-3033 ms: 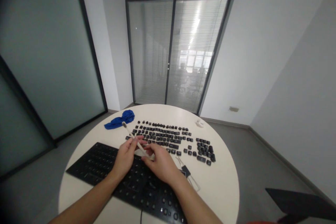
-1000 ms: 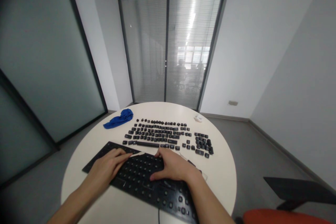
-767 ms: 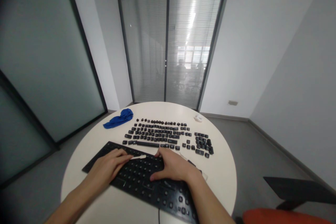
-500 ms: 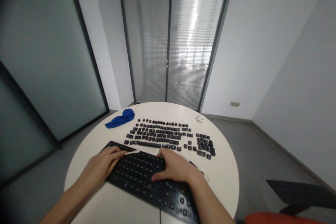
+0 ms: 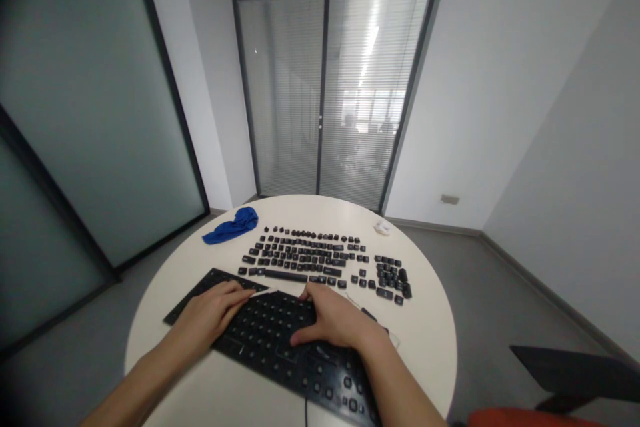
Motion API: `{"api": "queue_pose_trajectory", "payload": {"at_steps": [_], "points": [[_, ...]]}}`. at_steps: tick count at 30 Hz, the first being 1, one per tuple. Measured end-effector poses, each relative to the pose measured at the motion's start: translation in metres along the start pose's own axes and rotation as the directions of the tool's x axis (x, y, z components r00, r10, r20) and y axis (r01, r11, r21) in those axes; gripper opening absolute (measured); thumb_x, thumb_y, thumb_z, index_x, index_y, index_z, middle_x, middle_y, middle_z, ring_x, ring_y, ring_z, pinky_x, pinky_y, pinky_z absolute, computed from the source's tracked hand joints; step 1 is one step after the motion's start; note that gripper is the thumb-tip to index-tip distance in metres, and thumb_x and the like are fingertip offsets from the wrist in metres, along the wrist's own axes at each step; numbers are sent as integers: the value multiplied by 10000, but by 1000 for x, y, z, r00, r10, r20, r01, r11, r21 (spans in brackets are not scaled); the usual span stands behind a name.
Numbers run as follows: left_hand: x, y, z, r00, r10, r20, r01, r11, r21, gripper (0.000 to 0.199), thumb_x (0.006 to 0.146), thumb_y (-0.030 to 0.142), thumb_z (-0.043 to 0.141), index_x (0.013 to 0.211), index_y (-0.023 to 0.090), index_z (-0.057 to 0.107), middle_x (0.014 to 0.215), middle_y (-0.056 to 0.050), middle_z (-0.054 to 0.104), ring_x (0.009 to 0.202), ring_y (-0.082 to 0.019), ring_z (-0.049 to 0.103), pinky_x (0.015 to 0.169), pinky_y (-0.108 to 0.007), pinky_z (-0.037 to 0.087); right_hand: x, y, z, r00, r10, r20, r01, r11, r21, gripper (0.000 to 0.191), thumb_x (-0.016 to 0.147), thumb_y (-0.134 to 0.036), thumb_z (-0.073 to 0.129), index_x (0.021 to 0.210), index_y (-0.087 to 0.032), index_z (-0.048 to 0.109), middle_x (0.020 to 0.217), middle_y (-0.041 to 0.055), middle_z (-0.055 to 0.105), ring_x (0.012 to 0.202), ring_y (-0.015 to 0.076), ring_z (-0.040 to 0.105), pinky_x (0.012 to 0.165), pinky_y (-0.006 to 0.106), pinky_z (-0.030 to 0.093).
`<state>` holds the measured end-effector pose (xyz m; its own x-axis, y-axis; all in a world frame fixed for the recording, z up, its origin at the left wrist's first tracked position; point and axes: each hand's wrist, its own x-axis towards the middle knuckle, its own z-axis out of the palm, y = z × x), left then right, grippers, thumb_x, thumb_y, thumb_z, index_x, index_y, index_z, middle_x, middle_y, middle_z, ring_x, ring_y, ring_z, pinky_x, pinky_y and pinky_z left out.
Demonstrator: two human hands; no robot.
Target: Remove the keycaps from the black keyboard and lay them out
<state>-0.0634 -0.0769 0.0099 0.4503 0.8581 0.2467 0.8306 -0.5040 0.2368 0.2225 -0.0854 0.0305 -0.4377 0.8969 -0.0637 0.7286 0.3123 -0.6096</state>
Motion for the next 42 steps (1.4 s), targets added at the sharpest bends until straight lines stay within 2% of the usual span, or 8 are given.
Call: {"api": "queue_pose_trajectory", "payload": {"at_steps": [5, 9, 14, 19, 25, 31, 36, 42], "points": [[1, -2, 2, 999, -16, -51, 15, 1000, -20, 294, 980, 254, 452, 1154, 288, 687, 1033, -29, 692, 969, -229, 647, 838, -335, 519, -3, -3, -7, 1000, -27, 12, 27, 999, -41, 622, 614, -465, 850, 1134, -223, 608, 1128, 58, 654, 991, 246, 595, 834, 312, 440], [-1, -6, 7, 995, -13, -95, 8, 999, -53, 289, 980, 254, 447, 1148, 274, 682, 1050, -25, 695, 995, -222, 644, 844, -328, 520, -13, 2, -33, 996, -41, -74, 29, 987, -157, 233, 860, -381, 639, 1030, -229, 687, 1029, 51, 702, 923, 218, 629, 806, 301, 441], [-3, -12, 12, 986, -54, -160, 44, 997, -69, 288, 986, 272, 426, 1106, 252, 687, 1036, -30, 700, 985, -211, 651, 856, -317, 513, -30, 27, -66, 963, 205, -176, -257, 893, -369, 141, 839, -233, 594, 805, -200, 727, 826, 64, 736, 737, 207, 653, 630, 276, 401], [-4, -13, 13, 989, -46, -141, 40, 998, -44, 269, 976, 270, 438, 1069, 244, 689, 1004, -31, 699, 967, -215, 648, 817, -317, 515, -34, 47, -66, 912, 365, -186, -409, 788, -460, 119, 757, -283, 682, 800, -216, 771, 861, 84, 757, 785, 249, 687, 586, 281, 360], [-5, -14, 14, 993, 3, -119, -8, 999, -44, 248, 979, 273, 437, 1058, 251, 671, 1018, -31, 692, 981, -217, 635, 843, -331, 502, -26, 53, -56, 921, 382, -79, -377, 819, -433, 127, 697, -263, 690, 758, -219, 793, 754, 73, 756, 727, 238, 696, 547, 263, 350], [-6, -14, 13, 993, 20, -117, -28, 998, -64, 231, 977, 262, 441, 1059, 255, 656, 1011, -25, 687, 972, -210, 631, 821, -319, 495, -30, 51, -60, 956, 292, -3, -273, 890, -366, 119, 735, -238, 666, 752, -185, 771, 742, 61, 752, 686, 197, 675, 553, 246, 361], [-4, -9, 14, 993, 6, -122, -12, 999, -46, 218, 966, 249, 449, 1026, 245, 658, 979, -29, 678, 949, -212, 630, 801, -318, 490, -28, 58, -85, 947, 258, -190, -311, 886, -345, 156, 820, -335, 640, 838, -214, 736, 822, 49, 753, 735, 190, 667, 595, 241, 398], [-4, -2, 12, 995, 18, -97, -25, 997, -74, 224, 960, 230, 435, 1013, 248, 651, 974, -35, 673, 949, -213, 638, 818, -324, 488, 11, 95, -121, 797, 337, -501, -546, 758, -358, 276, 915, -374, 526, 1064, -259, 728, 1070, 88, 738, 967, 250, 676, 723, 281, 448]]}}
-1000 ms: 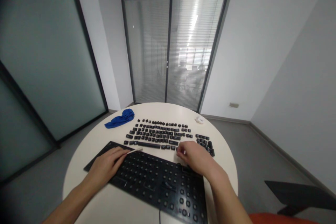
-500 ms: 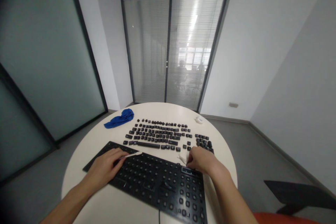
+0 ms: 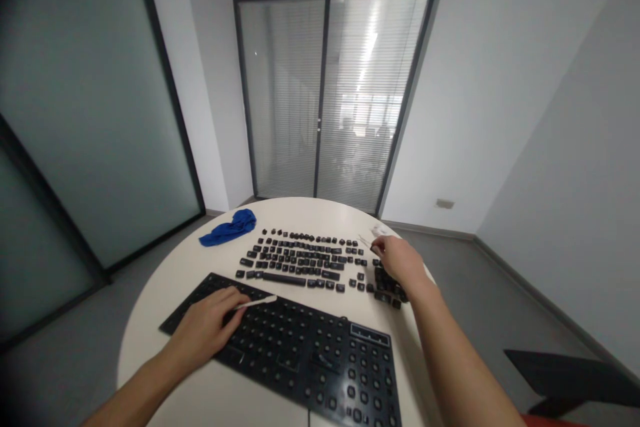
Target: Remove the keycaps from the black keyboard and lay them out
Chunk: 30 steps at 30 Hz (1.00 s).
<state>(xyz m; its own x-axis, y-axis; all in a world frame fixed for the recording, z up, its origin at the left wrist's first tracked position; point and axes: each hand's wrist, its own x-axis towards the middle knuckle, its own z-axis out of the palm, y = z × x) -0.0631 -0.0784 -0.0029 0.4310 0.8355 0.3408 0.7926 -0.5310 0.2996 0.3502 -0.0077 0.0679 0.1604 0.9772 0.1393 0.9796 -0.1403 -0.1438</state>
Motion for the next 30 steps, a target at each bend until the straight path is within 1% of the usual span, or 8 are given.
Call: {"api": "queue_pose_trajectory", "payload": {"at_steps": [3, 6, 9, 15, 21, 24, 26, 30], "points": [[-1, 3, -3, 1000, 13, 18, -13, 1000, -13, 211, 935, 222, 465, 1046, 256, 641, 1000, -40, 661, 959, -220, 631, 826, -337, 490, 27, 7, 10, 996, 86, -13, -87, 996, -28, 324, 932, -307, 479, 1140, -230, 716, 1098, 152, 722, 1013, 292, 670, 735, 317, 460], [-3, 7, -5, 999, 23, 29, -23, 1000, 0, 230, 902, 244, 515, 1106, 265, 618, 1048, -52, 640, 979, -238, 614, 838, -364, 492, 45, 14, 20, 991, 137, -7, -137, 990, -45, 326, 928, -274, 478, 1140, -219, 720, 1097, 172, 716, 1029, 297, 667, 764, 331, 467], [-6, 10, -4, 998, 30, 49, -32, 998, 45, 315, 844, 308, 596, 1155, 258, 601, 1103, -79, 615, 1006, -278, 586, 856, -409, 492, 57, 21, 30, 985, 170, 7, -169, 984, -59, 307, 924, -277, 497, 1124, -219, 722, 1112, 175, 708, 1036, 303, 663, 802, 361, 468], [-5, 20, 6, 996, 5, 89, -15, 994, 108, 377, 845, 315, 566, 1211, 231, 590, 1170, -128, 592, 1052, -321, 559, 852, -451, 497, 73, 29, 50, 977, 206, 51, -202, 977, -73, 263, 907, -270, 519, 1048, -242, 739, 1133, 153, 705, 1032, 299, 659, 840, 401, 469], [0, 34, 15, 997, -7, 82, -2, 994, 107, 345, 860, 319, 536, 1194, 253, 591, 1130, -121, 603, 1009, -304, 561, 837, -432, 507, 72, 35, 56, 976, 206, 69, -202, 977, -62, 260, 879, -262, 551, 1054, -253, 742, 1129, 132, 714, 1020, 293, 664, 794, 362, 476], [2, 41, 19, 997, -19, 72, 11, 993, 114, 321, 884, 289, 497, 1188, 244, 588, 1123, -124, 603, 1005, -300, 563, 807, -424, 512, 66, 29, 51, 979, 201, 33, -199, 979, -47, 288, 896, -272, 523, 1092, -221, 728, 1126, 155, 712, 1015, 303, 666, 777, 359, 473], [5, 46, 21, 998, -29, 59, 22, 993, 114, 311, 892, 272, 482, 1182, 233, 587, 1117, -125, 604, 1005, -299, 565, 813, -433, 510, 61, 19, 45, 983, 182, -6, -182, 983, -28, 308, 911, -285, 496, 1106, -198, 717, 1109, 167, 715, 1007, 305, 667, 774, 356, 469], [10, 52, 20, 998, -44, 55, 40, 996, 75, 250, 883, 209, 490, 1101, 236, 608, 1060, -96, 619, 981, -271, 579, 816, -394, 506, 49, -20, 28, 993, 85, -88, -84, 996, 17, 328, 926, -329, 464, 1087, -185, 710, 1093, 150, 721, 1003, 289, 661, 778, 332, 455]]}}
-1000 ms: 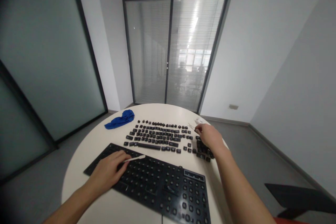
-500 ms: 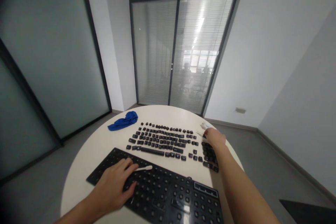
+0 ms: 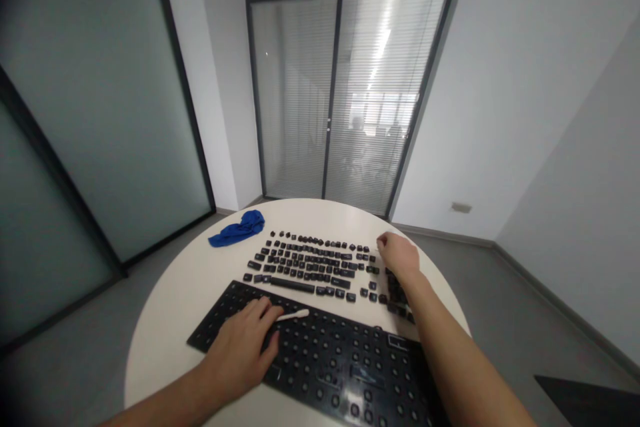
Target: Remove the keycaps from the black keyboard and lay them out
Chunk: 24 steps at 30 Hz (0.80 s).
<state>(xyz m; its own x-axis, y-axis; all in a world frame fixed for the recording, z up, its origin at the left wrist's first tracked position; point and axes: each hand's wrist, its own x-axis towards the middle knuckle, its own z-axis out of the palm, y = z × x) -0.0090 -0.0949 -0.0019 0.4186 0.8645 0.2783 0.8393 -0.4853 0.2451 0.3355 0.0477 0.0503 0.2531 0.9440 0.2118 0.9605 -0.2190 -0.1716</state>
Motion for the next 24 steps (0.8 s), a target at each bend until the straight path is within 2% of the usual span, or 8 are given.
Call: {"api": "queue_pose_trajectory", "payload": {"at_steps": [5, 9, 12, 14, 15, 20, 22, 24], "points": [[12, -6, -9, 1000, -11, -23, 6, 984, -178, 269, 938, 156, 407, 1018, 234, 652, 994, -67, 664, 969, -243, 624, 848, -372, 503, -47, -64, -27, 981, -195, -14, 196, 976, 99, 404, 939, -480, 435, 897, -211, 734, 864, 81, 751, 816, 217, 672, 698, 283, 433], [39, -16, -19, 976, -107, -192, -5, 862, -507, 238, 949, 231, 449, 1039, 201, 668, 1011, -79, 705, 956, -235, 649, 870, -362, 504, -95, -104, -46, 943, -325, 76, 282, 898, 338, 592, 955, -576, 351, 686, -179, 698, 658, 92, 696, 610, 198, 616, 573, 292, 381], [65, -20, -22, 964, -200, -173, 15, 694, -720, 206, 883, 284, 563, 994, 160, 686, 920, -69, 737, 823, -220, 675, 760, -327, 535, -116, -123, -44, 916, -399, 37, 318, 781, 538, 478, 952, -543, 414, 855, -180, 709, 739, 67, 714, 649, 184, 615, 603, 279, 402], [77, -19, -20, 977, -161, -142, -11, 624, -782, 207, 858, 313, 610, 938, 149, 707, 875, -71, 748, 802, -222, 682, 742, -318, 538, -121, -131, -35, 917, -399, -13, 314, 701, 641, 366, 935, -479, 488, 1009, -178, 683, 836, 61, 725, 712, 182, 627, 642, 271, 426], [81, -17, -19, 983, -117, -139, -40, 607, -793, 191, 846, 306, 630, 918, 153, 719, 899, -70, 755, 822, -221, 686, 765, -317, 536, -122, -135, -28, 920, -391, -35, 312, 674, 669, 337, 934, -453, 497, 993, -174, 678, 846, 60, 722, 727, 183, 627, 655, 272, 433], [80, -18, -17, 991, -40, -131, -76, 633, -771, 195, 833, 316, 649, 921, 172, 748, 930, -56, 769, 852, -222, 694, 790, -303, 528, -120, -140, 5, 936, -329, -127, 296, 537, 790, 369, 941, -474, 475, 791, -175, 632, 788, 55, 699, 766, 199, 628, 730, 294, 466], [78, -34, -19, 993, -30, -112, -59, 699, -713, 255, 879, 359, 585, 945, 180, 754, 955, -54, 768, 856, -219, 691, 768, -289, 517, -118, -138, 14, 946, -301, -123, 253, 445, 859, 393, 954, -509, 435, 872, -175, 627, 828, 60, 699, 811, 205, 644, 772, 303, 483], [78, -60, -20, 975, -164, -147, 41, 791, -611, 292, 888, 398, 548, 905, 186, 750, 888, -42, 766, 803, -211, 682, 735, -273, 493, -118, -135, 18, 947, -309, -90, 210, 381, 900, 416, 975, -521, 376, 991, -176, 610, 818, 47, 683, 768, 194, 650, 750, 302, 499]]}}
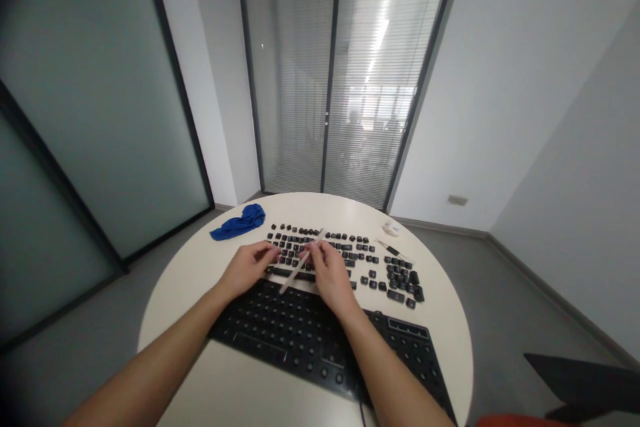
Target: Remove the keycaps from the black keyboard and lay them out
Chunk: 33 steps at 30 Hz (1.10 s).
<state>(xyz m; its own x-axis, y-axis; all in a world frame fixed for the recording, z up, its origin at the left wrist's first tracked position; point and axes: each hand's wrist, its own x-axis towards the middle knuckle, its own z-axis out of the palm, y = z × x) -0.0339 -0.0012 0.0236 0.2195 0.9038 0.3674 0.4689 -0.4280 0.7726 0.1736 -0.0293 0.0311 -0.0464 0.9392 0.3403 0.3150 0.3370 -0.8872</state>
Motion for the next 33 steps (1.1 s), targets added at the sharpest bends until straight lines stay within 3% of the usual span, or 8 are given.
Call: {"api": "queue_pose_trajectory", "payload": {"at_steps": [1, 3, 7, 12, 19, 25, 28, 33], "points": [[2, -13, -9, 993, -74, -95, 81, 994, 69, 308, 883, 422, 535, 887, 196, 742, 859, -31, 761, 783, -209, 675, 726, -269, 481, -1, 1, 0, 1000, 3, 29, -2, 1000, -4, 421, 985, -515, 351, 1018, -179, 603, 791, 35, 666, 724, 187, 642, 721, 298, 500], [6, -40, -23, 972, -160, -172, 178, 979, 95, 339, 883, 423, 498, 901, 171, 725, 839, -58, 753, 802, -234, 671, 718, -284, 462, -5, -1, 1, 994, -15, 111, 26, 995, -101, 403, 1000, -477, 333, 999, -186, 612, 746, 17, 632, 679, 179, 616, 686, 291, 486], [5, -76, -35, 949, -285, -132, 299, 949, 102, 347, 839, 417, 506, 732, 153, 705, 651, -64, 715, 652, -236, 652, 631, -290, 427, -19, -9, 11, 970, -2, 243, 85, 940, -329, 259, 1000, -333, 395, 1059, -183, 598, 808, 33, 660, 782, 192, 630, 752, 298, 464], [-1, -81, -37, 948, -317, -23, 317, 943, 97, 313, 781, 418, 576, 614, 167, 663, 605, -37, 695, 604, -205, 619, 601, -270, 398, -29, -10, 22, 923, -95, 372, 268, 854, -447, 217, 967, -230, 473, 1045, -178, 668, 1021, 88, 696, 959, 211, 637, 867, 305, 455], [5, -89, -47, 906, -423, -28, 424, 901, 92, 277, 779, 295, 527, 531, 179, 564, 404, -2, 550, 392, -167, 507, 469, -265, 346, -30, -8, 24, 890, -90, 446, 346, 770, -536, 314, 939, -164, 465, 1137, -210, 705, 975, 72, 685, 920, 188, 642, 828, 264, 465], [-11, -96, -56, 954, -300, -12, 300, 954, 29, 299, 857, 383, 486, 642, 188, 557, 636, -28, 687, 498, -155, 581, 527, -251, 417, -32, -8, 24, 878, -89, 471, 373, 744, -554, 323, 942, -170, 456, 1181, -218, 667, 1018, 69, 708, 968, 198, 655, 848, 273, 466], [-19, -98, -58, 971, -238, -21, 239, 971, 23, 354, 903, 443, 436, 675, 196, 545, 599, -4, 649, 511, -157, 568, 552, -254, 421, -30, -11, 29, 883, -81, 463, 364, 742, -563, 289, 939, -178, 465, 1130, -194, 681, 1037, 77, 712, 987, 200, 657, 880, 274, 461], [-20, -100, -57, 987, -158, -20, 159, 984, 78, 360, 881, 444, 512, 624, 192, 536, 544, 27, 563, 536, -155, 518, 554, -248, 355, -20, -24, 46, 824, -92, 559, 462, 679, -570, 276, 928, -154, 461, 1024, -190, 718, 977, 81, 687, 895, 185, 655, 815, 255, 461]]}}
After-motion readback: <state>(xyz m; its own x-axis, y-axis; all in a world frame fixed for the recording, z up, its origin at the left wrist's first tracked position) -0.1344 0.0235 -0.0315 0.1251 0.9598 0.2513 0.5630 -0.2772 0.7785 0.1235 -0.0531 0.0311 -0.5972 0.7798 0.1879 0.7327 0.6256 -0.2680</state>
